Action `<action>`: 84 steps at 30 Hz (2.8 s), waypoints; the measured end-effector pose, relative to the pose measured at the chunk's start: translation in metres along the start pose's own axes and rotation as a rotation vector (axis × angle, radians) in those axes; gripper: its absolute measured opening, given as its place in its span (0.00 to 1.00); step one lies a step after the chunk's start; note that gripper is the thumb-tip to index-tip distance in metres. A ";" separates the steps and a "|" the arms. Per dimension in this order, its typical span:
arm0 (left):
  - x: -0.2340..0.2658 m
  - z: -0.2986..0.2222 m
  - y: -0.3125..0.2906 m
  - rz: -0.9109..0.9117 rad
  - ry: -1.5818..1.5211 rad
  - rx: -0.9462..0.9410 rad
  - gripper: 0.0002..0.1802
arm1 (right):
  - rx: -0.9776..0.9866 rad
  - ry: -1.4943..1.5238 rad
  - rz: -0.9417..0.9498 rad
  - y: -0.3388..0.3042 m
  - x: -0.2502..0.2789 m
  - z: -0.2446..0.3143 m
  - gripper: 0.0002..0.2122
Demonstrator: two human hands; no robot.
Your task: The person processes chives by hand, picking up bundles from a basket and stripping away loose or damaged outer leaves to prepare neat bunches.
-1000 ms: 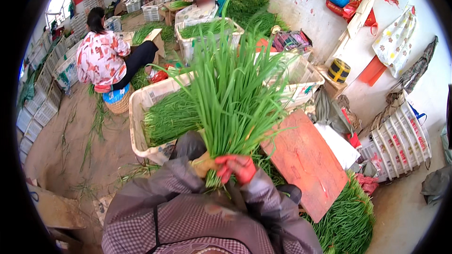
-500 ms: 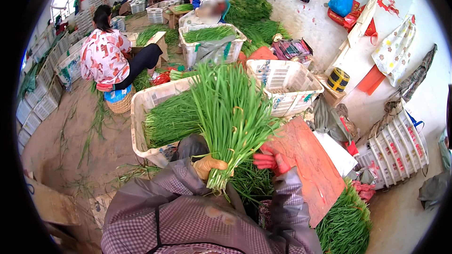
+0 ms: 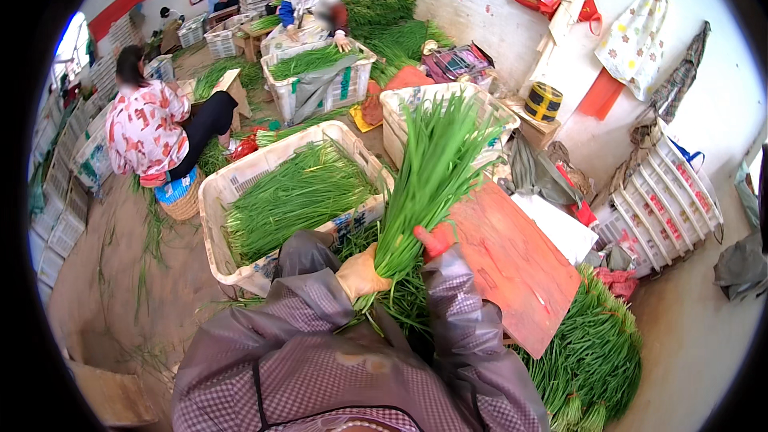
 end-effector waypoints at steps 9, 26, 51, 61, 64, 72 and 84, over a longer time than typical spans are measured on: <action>-0.007 -0.009 0.001 -0.131 0.666 0.056 0.61 | -0.302 0.650 -0.156 -0.007 0.024 -0.035 0.21; 0.059 -0.235 0.090 0.007 -0.373 -0.911 0.61 | 0.408 -1.247 0.087 0.002 0.057 0.183 0.18; -0.005 -0.194 0.192 0.094 -0.417 -0.702 0.23 | -0.154 -0.482 0.044 0.041 0.169 0.118 0.21; 0.057 -0.160 0.084 0.354 -0.712 -0.611 0.34 | -0.008 -0.154 0.398 0.057 0.058 0.078 0.28; 0.059 -0.148 0.052 0.371 -0.791 -0.549 0.34 | -0.028 0.047 0.466 0.062 0.022 0.030 0.31; 0.121 -0.051 0.017 -0.090 -1.025 -0.543 0.14 | -0.039 -0.199 0.609 -0.006 -0.030 -0.049 0.45; 0.214 0.108 -0.049 -0.902 -1.307 -0.463 0.05 | -0.808 -0.482 -0.379 -0.088 0.118 -0.171 0.08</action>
Point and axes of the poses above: each hand's wrist, its own y-axis towards the middle knuckle, its own x-axis out of the back of the hand, z = x × y, the point moved 3 cm from there along y, towards the middle knuckle, and after that the axes turned 3 degrees about z, right-handed, at the moved point
